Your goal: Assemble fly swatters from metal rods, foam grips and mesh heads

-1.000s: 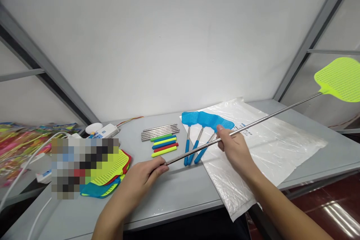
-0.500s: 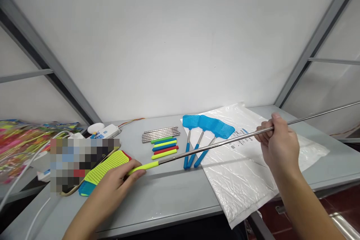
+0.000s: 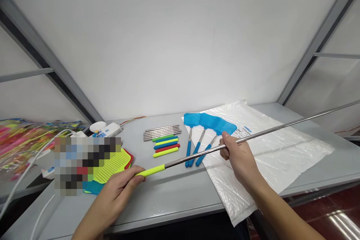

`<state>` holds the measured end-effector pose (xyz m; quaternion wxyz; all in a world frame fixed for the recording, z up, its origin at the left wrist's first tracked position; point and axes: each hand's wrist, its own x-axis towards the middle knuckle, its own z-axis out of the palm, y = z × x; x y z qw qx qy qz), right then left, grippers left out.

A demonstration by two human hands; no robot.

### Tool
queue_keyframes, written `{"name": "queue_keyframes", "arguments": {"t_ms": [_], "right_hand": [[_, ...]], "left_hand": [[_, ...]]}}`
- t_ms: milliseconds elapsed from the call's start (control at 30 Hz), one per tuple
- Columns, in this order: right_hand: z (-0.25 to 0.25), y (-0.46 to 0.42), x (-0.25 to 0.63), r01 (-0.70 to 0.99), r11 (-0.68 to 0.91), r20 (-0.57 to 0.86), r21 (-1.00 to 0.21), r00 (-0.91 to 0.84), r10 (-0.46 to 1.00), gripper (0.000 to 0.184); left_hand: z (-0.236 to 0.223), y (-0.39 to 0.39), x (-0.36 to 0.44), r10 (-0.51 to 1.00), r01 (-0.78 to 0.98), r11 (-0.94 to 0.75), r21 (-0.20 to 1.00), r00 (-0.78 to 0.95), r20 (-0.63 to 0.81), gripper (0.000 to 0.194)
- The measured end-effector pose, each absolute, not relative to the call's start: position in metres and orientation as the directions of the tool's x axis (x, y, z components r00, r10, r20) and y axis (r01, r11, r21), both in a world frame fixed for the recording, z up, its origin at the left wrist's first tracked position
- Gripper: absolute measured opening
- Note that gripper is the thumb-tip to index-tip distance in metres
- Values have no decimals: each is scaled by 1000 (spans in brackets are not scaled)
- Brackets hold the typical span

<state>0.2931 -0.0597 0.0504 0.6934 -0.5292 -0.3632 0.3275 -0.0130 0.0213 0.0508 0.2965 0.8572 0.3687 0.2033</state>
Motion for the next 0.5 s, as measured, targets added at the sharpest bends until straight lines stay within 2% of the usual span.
{"name": "queue_keyframes", "arguments": {"t_ms": [200,300,400,500], "right_hand": [[61,-55,310,-141,232,107,-962,589,801,54],[64,-58,329,-203,315,107,-927,663,741,52],[60,-61,348,-260,412,90,-873,745,661,50],[52,-62,356,-294,402,72,-867,725,685,48]], "left_hand": [[51,30,-40,778,530,-578,621,589,221,29],[49,39,-58,813,544,-544,639,529,242,28],[44,45,-72,864,547,-479,686,434,257,29],[38,46,-71,914,484,-389,784,306,265,33]]}}
